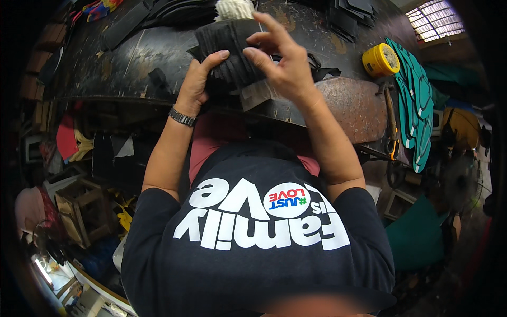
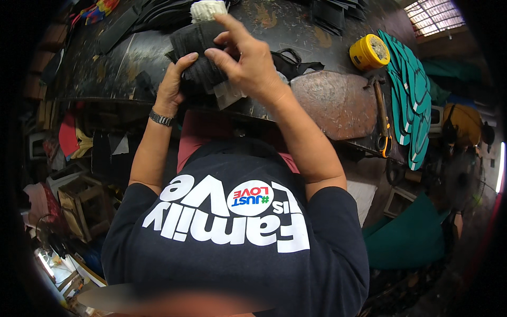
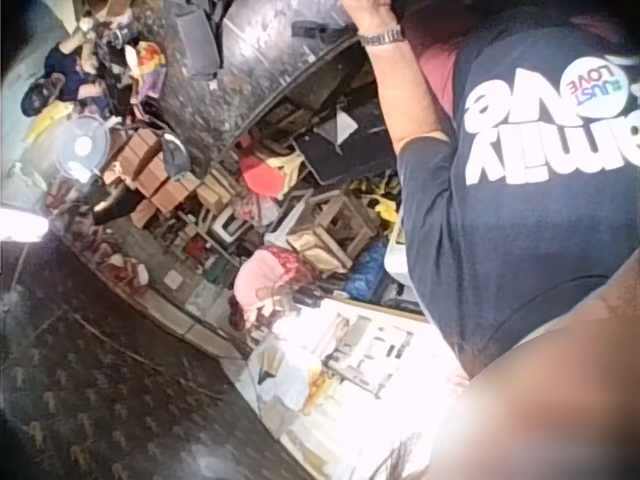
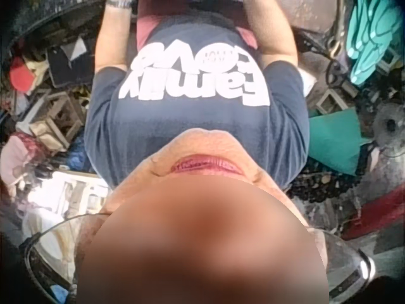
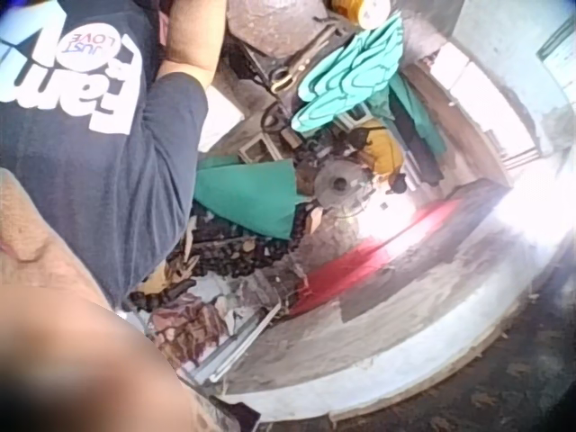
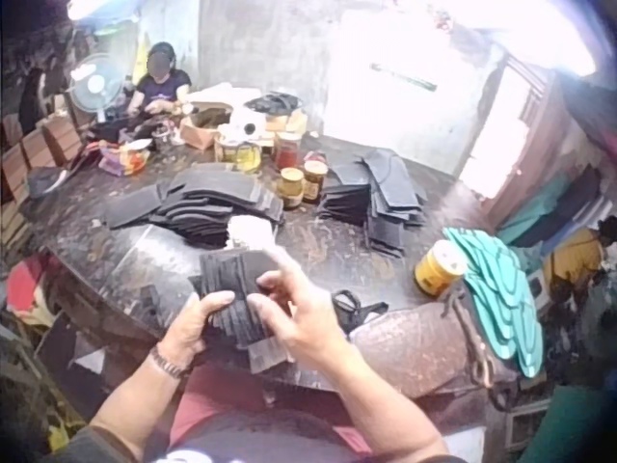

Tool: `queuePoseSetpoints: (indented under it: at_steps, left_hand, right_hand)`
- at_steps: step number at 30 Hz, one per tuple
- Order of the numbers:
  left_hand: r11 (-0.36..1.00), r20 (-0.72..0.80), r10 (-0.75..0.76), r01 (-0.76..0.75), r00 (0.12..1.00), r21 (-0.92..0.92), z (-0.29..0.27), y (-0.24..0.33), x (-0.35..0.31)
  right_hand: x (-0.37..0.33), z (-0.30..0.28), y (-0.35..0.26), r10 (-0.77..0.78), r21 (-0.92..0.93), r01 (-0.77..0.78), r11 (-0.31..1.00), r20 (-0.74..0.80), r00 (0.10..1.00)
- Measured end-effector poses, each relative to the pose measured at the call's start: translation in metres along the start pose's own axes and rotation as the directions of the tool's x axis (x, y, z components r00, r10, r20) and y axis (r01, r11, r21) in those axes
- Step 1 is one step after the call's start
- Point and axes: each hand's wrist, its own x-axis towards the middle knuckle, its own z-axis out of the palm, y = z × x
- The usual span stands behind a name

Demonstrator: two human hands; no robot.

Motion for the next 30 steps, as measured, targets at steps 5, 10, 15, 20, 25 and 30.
queuePoseSetpoints:
  at_steps: [5, 10, 15, 20, 25, 30]
  left_hand:
    - [0.971, 0.076, 0.007, 0.011, 0.997, -0.238, -0.02, -0.012, -0.007]
    - [0.927, 0.068, 0.068, -0.038, 0.995, -0.374, -0.043, -0.021, -0.011]
    - [0.842, 0.231, 0.169, -0.018, 0.958, -0.54, -0.067, -0.034, -0.008]
    - [0.89, 0.063, 0.149, -0.106, 0.987, -0.443, -0.096, -0.054, -0.01]
    - [0.869, 0.065, 0.156, -0.105, 0.986, -0.484, -0.116, -0.06, -0.006]
    - [0.857, 0.12, 0.138, -0.057, 0.983, -0.512, -0.108, -0.063, -0.01]
  right_hand:
    - [-0.008, 0.029, -0.014, -0.267, -0.02, 0.267, 0.964, -0.01, 0.964]
    - [-0.006, 0.005, -0.005, -0.121, 0.733, -0.037, 0.68, 0.162, 0.979]
    - [0.004, -0.031, 0.058, 0.048, 0.064, -0.037, 0.997, -0.174, 0.983]
    - [-0.013, -0.042, 0.097, 0.139, -0.739, -0.113, 0.664, -0.027, 0.99]
    - [-0.005, -0.06, 0.086, 0.243, 0.219, -0.199, 0.955, -0.198, 0.949]
    - [0.0, -0.079, 0.065, 0.405, -0.107, -0.409, 0.906, -0.052, 0.913]
